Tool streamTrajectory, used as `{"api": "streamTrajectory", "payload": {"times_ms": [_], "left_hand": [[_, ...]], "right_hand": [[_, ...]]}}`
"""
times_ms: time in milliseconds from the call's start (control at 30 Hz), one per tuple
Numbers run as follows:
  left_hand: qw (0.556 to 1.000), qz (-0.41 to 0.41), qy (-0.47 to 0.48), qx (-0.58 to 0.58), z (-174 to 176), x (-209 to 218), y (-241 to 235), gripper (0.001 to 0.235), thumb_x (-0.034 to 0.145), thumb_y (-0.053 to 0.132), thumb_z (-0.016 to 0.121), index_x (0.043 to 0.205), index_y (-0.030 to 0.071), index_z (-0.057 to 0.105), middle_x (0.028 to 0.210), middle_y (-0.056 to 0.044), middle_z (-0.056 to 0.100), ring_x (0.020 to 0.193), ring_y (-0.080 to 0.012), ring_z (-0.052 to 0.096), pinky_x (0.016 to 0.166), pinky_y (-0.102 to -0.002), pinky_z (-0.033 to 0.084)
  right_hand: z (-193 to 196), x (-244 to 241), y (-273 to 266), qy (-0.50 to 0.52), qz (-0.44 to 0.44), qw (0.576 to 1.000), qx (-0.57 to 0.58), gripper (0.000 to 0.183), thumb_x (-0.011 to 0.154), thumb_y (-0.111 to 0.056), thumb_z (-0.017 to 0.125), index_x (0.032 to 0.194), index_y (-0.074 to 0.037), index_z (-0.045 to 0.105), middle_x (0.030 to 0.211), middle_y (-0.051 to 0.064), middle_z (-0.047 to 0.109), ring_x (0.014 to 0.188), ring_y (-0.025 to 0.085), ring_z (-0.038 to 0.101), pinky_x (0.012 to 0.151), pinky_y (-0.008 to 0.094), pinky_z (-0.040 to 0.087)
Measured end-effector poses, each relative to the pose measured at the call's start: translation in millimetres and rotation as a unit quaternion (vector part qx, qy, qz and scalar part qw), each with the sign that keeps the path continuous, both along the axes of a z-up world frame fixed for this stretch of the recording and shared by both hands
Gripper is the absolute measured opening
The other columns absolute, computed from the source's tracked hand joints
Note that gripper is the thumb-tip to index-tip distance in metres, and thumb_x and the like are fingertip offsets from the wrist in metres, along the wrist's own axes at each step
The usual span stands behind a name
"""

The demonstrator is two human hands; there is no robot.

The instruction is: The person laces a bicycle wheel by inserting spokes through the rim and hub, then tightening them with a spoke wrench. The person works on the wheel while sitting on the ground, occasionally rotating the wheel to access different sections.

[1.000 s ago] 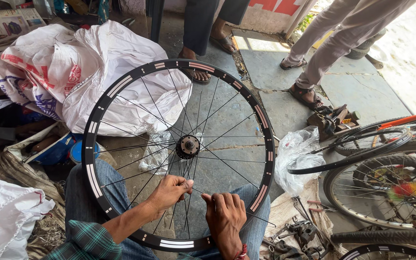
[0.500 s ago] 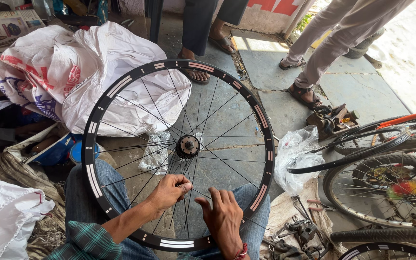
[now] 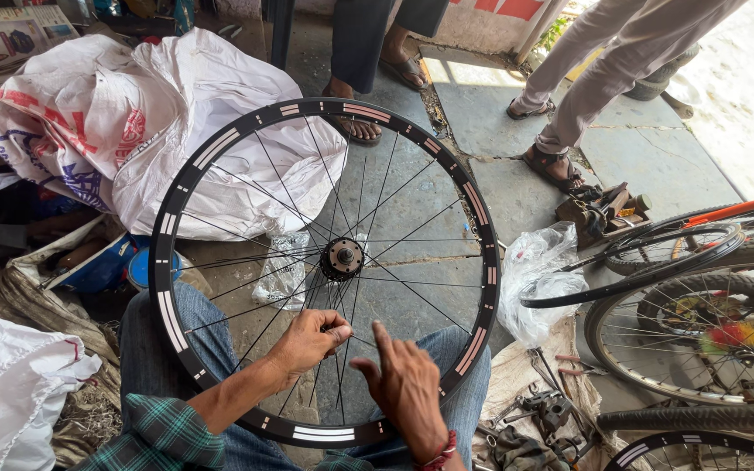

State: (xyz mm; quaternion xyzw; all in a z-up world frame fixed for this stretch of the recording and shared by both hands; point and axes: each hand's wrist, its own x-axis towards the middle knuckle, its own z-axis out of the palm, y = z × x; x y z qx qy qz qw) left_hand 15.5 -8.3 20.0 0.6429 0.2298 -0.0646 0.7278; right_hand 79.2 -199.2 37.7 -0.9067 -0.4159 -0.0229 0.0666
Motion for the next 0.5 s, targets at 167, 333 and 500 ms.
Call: {"api": "streamTrajectory", "payload": {"times_ms": [167, 333, 500], "left_hand": [[1.000, -0.006, 0.015, 0.003, 10, -3, 0, 0.019, 0.095, 0.019, 0.067, 0.107, 0.004, 0.069, 0.086, -0.002, 0.065, 0.071, -0.0083, 0.056, 0.065, -0.024, 0.053], [0.999, -0.014, 0.017, 0.025, 15, -7, -3, 0.022, 0.094, 0.018, 0.068, 0.111, 0.004, 0.070, 0.093, -0.003, 0.067, 0.082, -0.0098, 0.063, 0.074, -0.026, 0.056], [0.999, -0.017, 0.014, 0.048, 12, -10, -4, 0.021, 0.093, 0.013, 0.067, 0.110, 0.003, 0.072, 0.097, -0.005, 0.069, 0.085, -0.0114, 0.064, 0.078, -0.028, 0.058]], "right_hand": [[17, 70, -25, -0.188, -0.139, 0.963, 0.136, 0.051, 0.074, -0.059, 0.084, 0.098, -0.014, 0.077, 0.054, 0.000, 0.058, 0.050, 0.014, 0.048, 0.048, 0.029, 0.034], [40, 192, -15, -0.171, -0.254, 0.932, 0.194, 0.063, 0.082, -0.062, 0.079, 0.108, -0.005, 0.075, 0.070, 0.006, 0.069, 0.067, 0.023, 0.057, 0.054, 0.039, 0.043], [46, 220, 14, 0.096, -0.344, 0.917, 0.180, 0.063, 0.086, -0.069, 0.071, 0.098, -0.007, 0.076, 0.084, 0.013, 0.074, 0.081, 0.028, 0.068, 0.073, 0.044, 0.050]]}}
